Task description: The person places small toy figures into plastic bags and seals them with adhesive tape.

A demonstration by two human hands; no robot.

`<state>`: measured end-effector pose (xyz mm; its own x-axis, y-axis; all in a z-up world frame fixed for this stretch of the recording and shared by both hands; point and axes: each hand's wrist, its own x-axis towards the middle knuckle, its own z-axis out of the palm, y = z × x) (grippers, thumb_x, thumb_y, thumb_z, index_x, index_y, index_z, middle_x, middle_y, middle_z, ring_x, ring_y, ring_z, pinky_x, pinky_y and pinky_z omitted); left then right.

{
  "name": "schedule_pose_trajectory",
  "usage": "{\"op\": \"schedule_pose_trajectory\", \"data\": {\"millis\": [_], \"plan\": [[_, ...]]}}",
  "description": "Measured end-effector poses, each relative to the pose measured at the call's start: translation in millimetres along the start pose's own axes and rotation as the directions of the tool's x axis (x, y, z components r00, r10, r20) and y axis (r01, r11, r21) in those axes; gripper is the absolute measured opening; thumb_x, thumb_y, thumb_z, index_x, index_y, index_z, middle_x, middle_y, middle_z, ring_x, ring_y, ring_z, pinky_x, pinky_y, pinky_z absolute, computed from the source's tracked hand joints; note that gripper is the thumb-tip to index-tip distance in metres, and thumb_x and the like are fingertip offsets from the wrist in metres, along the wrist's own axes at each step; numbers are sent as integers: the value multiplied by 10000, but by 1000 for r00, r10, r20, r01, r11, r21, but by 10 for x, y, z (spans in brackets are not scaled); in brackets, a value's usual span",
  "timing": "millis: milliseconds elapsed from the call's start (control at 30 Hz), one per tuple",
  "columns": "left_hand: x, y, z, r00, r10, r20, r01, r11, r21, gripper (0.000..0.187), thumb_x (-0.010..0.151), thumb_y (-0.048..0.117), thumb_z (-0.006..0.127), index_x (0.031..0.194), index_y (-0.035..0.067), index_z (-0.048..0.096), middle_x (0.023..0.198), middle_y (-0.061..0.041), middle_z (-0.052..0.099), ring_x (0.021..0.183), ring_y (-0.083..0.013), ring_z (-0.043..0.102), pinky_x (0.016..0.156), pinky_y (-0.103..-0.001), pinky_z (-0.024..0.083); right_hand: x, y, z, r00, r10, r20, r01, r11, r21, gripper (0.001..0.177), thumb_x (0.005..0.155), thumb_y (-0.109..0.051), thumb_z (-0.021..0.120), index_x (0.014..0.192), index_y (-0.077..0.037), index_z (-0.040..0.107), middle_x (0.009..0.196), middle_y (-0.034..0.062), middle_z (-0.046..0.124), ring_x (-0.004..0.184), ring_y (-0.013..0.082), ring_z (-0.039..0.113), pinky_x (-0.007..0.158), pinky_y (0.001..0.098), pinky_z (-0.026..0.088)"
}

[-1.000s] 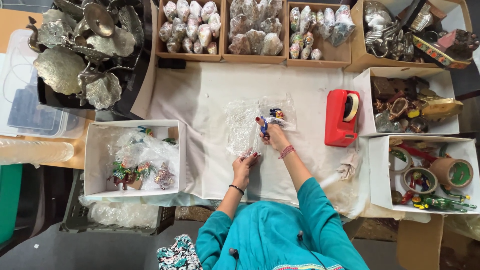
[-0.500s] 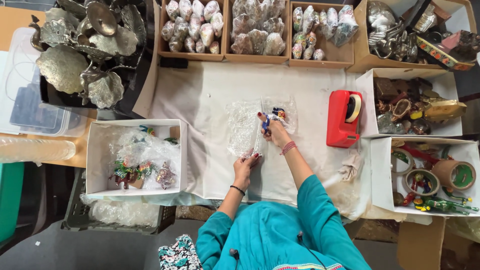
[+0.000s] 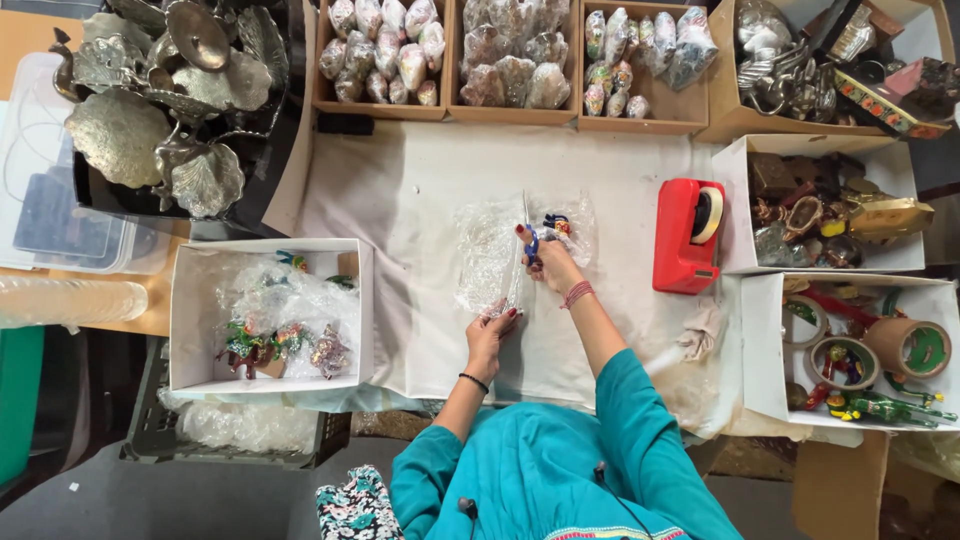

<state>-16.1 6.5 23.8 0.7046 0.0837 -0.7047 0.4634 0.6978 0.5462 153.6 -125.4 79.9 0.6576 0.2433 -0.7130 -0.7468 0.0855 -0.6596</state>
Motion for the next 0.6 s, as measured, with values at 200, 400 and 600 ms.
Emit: {"op": "schedule_pose_trajectory", "data": {"millis": [200, 400, 600], "plan": [[-61, -75, -110, 999, 28, 15, -28, 999, 32, 434, 878, 44, 743, 1293, -23, 635, 1048, -117, 757, 919, -207, 756, 843, -324, 594, 48, -6, 7, 998, 57, 14, -57, 998, -40, 527, 770, -609, 795, 708, -160, 525, 628, 6, 608, 467, 90, 507, 434, 244, 412], [-72, -78, -138, 1000, 22, 5, -22, 999, 45, 422, 879, 29, 748, 1280, -43, 638, 1047, -128, 755, 912, -216, 758, 839, -322, 607, 102, 64, -55, 1000, -26, -6, 26, 998, -55, 525, 758, -562, 854, 704, -133, 557, 615, 0, 574, 458, 94, 461, 411, 254, 338], [-80, -100, -182, 1000, 14, 11, -14, 998, 54, 420, 872, 38, 742, 1279, -17, 655, 1046, -112, 763, 905, -205, 756, 822, -315, 605, -18, -83, 22, 998, 68, 2, -68, 997, -29, 520, 731, -607, 795, 705, -141, 566, 592, 12, 577, 442, 116, 497, 409, 256, 401]]}}
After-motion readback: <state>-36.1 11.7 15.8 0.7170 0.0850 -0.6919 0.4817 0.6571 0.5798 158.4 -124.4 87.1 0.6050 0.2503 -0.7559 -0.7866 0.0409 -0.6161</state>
